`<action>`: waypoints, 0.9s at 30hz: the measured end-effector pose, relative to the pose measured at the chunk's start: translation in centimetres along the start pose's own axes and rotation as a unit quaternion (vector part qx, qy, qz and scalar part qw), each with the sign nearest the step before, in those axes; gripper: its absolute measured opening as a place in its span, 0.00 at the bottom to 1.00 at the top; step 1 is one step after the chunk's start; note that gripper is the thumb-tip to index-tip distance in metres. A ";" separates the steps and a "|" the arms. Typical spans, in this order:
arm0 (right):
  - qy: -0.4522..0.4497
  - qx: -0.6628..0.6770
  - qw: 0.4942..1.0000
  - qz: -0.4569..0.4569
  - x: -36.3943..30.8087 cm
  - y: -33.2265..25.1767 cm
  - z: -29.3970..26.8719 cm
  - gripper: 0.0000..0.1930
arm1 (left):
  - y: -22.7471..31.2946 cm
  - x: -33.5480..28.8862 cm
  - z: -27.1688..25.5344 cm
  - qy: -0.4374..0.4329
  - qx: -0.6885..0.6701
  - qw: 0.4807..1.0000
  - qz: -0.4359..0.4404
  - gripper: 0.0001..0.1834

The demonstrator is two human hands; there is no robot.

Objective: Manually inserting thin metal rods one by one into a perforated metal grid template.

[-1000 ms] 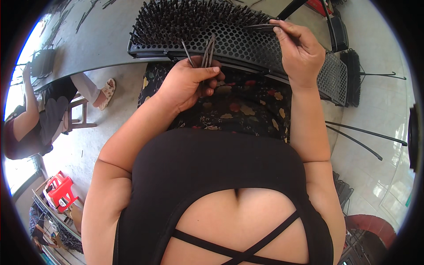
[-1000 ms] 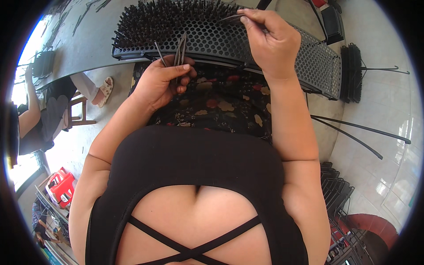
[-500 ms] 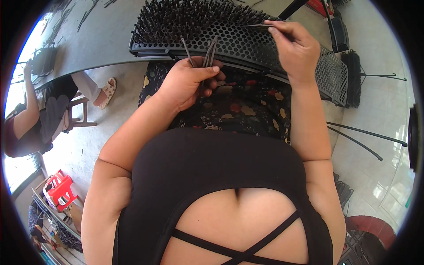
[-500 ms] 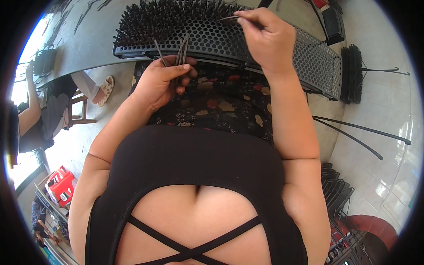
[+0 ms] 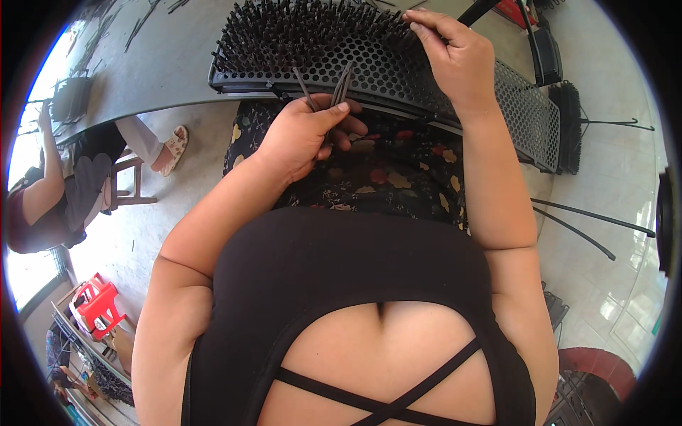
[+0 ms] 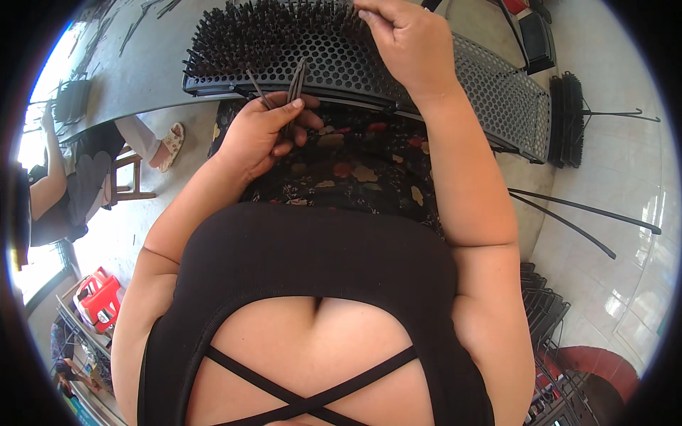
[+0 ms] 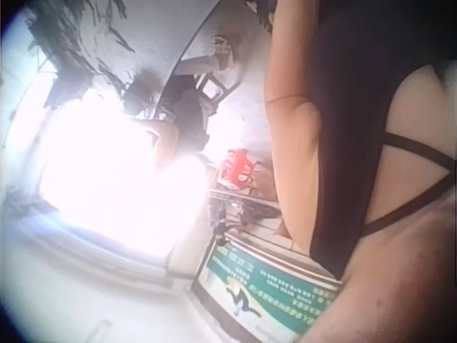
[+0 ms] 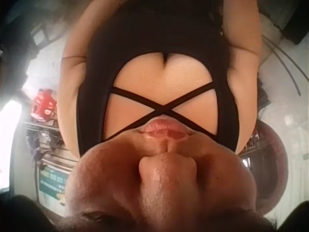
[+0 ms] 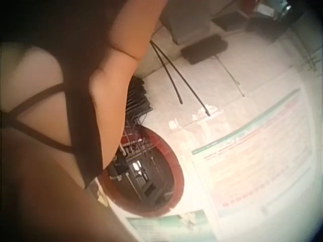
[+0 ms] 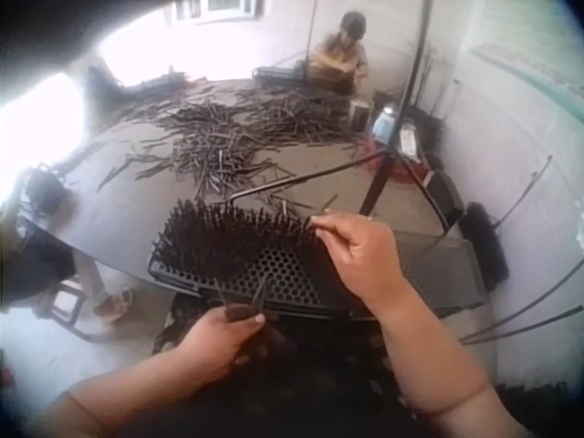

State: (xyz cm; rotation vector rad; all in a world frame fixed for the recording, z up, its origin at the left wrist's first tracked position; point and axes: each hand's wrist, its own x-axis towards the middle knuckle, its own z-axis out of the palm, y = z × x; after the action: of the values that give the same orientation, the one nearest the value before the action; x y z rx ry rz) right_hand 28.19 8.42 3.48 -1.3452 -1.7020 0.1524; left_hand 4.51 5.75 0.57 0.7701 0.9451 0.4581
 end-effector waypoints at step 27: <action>-0.119 0.421 0.858 0.269 -3.9 -4.5 0.5 0.10 | 0.0 -0.5 1.2 -0.151 0.002 0.985 0.079 0.12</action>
State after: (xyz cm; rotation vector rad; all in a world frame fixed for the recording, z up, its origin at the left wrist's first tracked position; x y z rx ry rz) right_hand 24.57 3.68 3.69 -1.0807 -1.1375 1.2783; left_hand 5.33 4.98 1.27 0.8941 0.6042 0.4625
